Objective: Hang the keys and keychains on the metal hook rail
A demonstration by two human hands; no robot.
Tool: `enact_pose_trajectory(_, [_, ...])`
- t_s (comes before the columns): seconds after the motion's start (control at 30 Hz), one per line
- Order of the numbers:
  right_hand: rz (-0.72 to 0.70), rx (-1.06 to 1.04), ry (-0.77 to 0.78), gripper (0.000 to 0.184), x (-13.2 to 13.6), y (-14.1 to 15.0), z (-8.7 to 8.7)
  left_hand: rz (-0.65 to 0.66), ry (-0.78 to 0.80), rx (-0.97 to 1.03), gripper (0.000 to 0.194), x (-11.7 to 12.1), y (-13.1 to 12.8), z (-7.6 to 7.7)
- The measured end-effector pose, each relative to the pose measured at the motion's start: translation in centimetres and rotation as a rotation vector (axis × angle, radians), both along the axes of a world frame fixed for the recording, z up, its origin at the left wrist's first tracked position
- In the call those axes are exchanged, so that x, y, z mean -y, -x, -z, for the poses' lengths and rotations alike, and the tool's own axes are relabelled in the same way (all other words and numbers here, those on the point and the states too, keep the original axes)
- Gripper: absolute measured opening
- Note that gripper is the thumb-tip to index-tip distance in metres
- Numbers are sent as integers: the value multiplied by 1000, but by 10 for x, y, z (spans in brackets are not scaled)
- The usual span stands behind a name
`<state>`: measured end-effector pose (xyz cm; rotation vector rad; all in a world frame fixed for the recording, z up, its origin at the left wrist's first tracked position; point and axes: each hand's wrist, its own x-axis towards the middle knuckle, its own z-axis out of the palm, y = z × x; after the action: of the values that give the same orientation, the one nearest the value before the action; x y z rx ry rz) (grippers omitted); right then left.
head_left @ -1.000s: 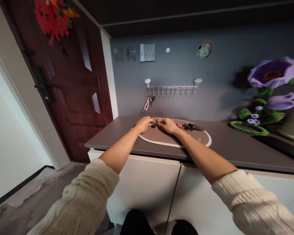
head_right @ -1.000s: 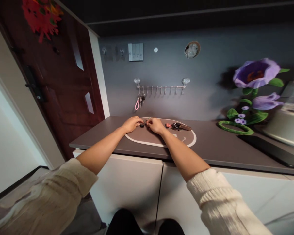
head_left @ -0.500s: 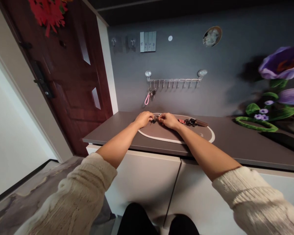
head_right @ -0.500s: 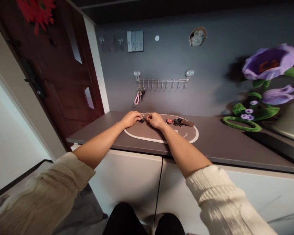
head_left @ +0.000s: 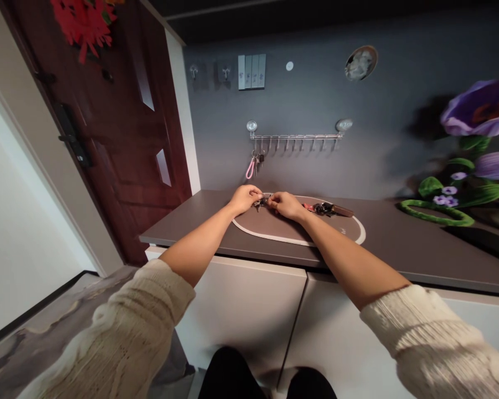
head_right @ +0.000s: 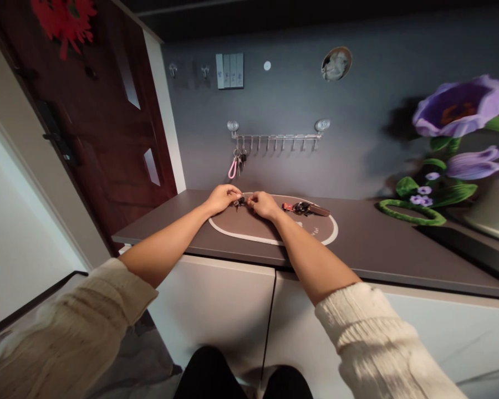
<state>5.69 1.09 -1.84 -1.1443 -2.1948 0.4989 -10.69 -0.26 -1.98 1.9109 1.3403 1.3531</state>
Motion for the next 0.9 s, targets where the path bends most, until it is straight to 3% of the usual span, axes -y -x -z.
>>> enact_pose_trajectory(0.17, [-35, -199, 53, 12, -7, 1, 6, 93, 114, 315, 9, -2, 0, 1])
enact_pose_trajectory(0.33, [-95, -360, 36, 15, -4, 2, 1, 120, 162, 438, 16, 2, -1, -3])
enact_pose_trajectory(0.53, [-126, -483, 31, 21, 5, 5, -7, 131, 177, 512, 19, 1, -1, -3])
enact_pose_trajectory(0.9, [-123, -442, 31, 26, 12, 5, -9, 138, 192, 528, 20, 1, -4, -2])
